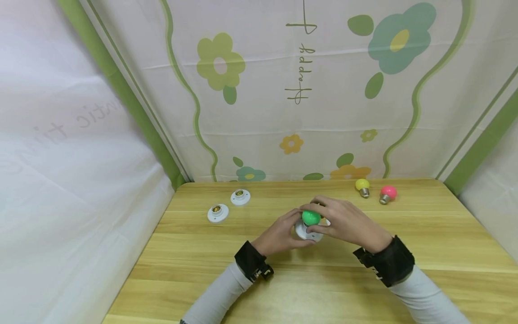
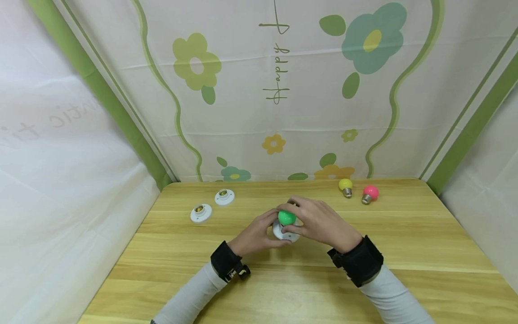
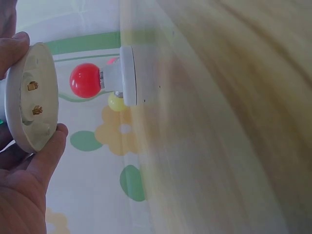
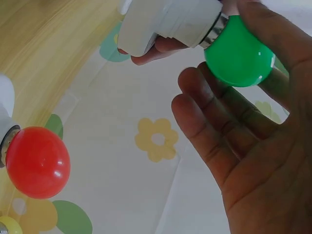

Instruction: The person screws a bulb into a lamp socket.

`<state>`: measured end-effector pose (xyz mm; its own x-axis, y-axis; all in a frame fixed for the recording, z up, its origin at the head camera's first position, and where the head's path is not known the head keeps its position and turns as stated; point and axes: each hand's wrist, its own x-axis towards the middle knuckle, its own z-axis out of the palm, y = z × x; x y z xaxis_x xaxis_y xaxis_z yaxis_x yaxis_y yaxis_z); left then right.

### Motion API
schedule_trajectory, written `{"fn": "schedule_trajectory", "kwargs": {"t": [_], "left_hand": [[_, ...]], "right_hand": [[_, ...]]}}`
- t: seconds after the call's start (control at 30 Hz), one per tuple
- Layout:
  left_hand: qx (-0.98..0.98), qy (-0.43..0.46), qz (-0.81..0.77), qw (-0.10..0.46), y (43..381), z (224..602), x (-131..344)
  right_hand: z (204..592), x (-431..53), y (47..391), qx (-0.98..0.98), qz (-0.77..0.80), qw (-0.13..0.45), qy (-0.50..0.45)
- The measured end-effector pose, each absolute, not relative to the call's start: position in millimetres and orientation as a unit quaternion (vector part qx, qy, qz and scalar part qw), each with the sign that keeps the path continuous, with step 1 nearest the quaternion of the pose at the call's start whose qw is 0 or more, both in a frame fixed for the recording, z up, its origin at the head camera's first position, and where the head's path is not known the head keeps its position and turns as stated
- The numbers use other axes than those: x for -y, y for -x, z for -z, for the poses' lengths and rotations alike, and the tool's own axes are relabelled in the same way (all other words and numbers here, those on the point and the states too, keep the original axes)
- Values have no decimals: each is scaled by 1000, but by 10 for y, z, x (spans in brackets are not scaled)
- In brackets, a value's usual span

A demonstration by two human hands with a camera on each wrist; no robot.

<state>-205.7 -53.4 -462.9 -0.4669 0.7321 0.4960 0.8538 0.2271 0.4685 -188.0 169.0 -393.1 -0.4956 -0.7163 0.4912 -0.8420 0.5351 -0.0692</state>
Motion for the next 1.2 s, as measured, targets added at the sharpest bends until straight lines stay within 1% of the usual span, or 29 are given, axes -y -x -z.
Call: {"fn": "schedule_trajectory", "kwargs": {"t": [0.17,0.47,0.8,1.2], "left_hand": [[781,503,359,86,2051,4628,533],[784,494,367,88,2060,4622,539],[786,496,357,96,2067,4660,546],[790,497,348,91,2045,4659,532]], "right_hand": [[3926,-1696,1880,850,-154,204,-460],[3852,-1723,1828,845,-209,143,-472],[3871,-1732,1830,841,-217,159,-469],[3867,-1736,1839,862,-207,153,-437]]}}
